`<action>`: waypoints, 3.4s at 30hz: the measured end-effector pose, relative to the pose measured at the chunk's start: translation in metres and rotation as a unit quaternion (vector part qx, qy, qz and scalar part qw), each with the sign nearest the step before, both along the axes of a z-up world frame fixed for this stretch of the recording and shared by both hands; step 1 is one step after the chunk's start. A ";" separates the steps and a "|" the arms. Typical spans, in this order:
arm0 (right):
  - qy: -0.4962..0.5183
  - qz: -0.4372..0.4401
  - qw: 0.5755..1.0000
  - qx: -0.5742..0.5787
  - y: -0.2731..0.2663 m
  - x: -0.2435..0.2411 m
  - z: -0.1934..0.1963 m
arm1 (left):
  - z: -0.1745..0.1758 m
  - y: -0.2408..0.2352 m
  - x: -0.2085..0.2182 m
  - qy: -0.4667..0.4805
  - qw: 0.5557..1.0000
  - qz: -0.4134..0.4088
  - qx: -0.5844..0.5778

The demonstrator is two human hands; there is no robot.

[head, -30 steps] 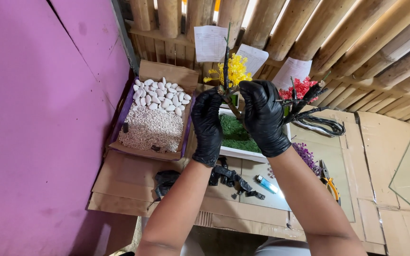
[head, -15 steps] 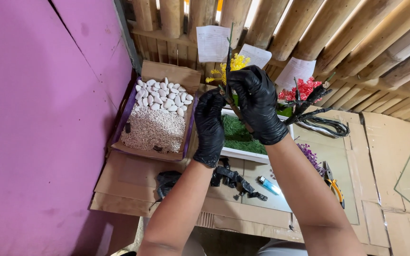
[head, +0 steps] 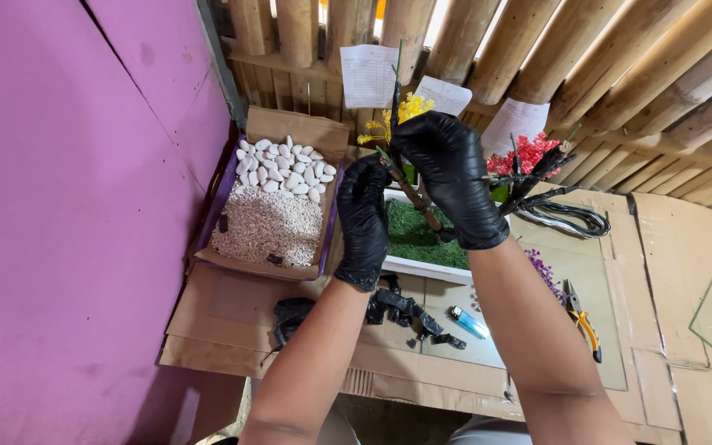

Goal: The person wraps black electrical tape around the branches of a small artificial bonsai tree. They tear off pieces of tape, wrap them around the stems, and smooth them down with their gloved hands.

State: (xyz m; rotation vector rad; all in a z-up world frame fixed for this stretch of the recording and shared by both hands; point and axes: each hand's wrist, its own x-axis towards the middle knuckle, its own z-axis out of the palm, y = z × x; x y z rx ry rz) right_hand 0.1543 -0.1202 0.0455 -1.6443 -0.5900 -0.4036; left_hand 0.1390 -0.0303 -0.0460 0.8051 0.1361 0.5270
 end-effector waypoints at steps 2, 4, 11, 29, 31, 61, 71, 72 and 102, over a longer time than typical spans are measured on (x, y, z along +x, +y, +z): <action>0.057 0.006 0.998 0.020 -0.002 -0.002 0.005 | 0.000 0.001 0.001 0.000 1.000 -0.010 -0.003; 0.065 0.001 0.998 0.022 -0.005 0.005 0.001 | -0.004 0.002 0.004 0.000 1.000 -0.016 -0.010; 0.092 -0.012 0.995 0.032 -0.007 0.024 -0.010 | -0.010 0.011 0.008 -0.014 0.999 -0.040 0.005; -0.022 0.010 0.988 -0.155 -0.003 0.016 0.011 | -0.016 0.040 0.029 -0.223 0.961 -0.164 -0.022; -0.028 0.014 0.984 -0.174 0.002 0.010 0.021 | -0.011 0.042 0.027 -0.223 0.964 -0.140 0.035; -0.054 0.045 0.996 -0.058 0.008 -0.011 0.003 | 0.023 0.069 0.016 -0.208 0.916 -0.048 0.340; -0.114 -0.149 0.974 0.125 0.052 -0.120 -0.080 | 0.021 0.079 0.014 -0.277 0.864 -0.020 0.420; -0.112 -0.148 0.974 0.128 0.058 -0.116 -0.078 | 0.019 0.080 0.018 -0.275 0.863 -0.020 0.423; 0.379 0.281 0.552 0.688 0.087 -0.002 -0.123 | 0.049 0.095 0.003 -0.236 0.804 0.044 0.544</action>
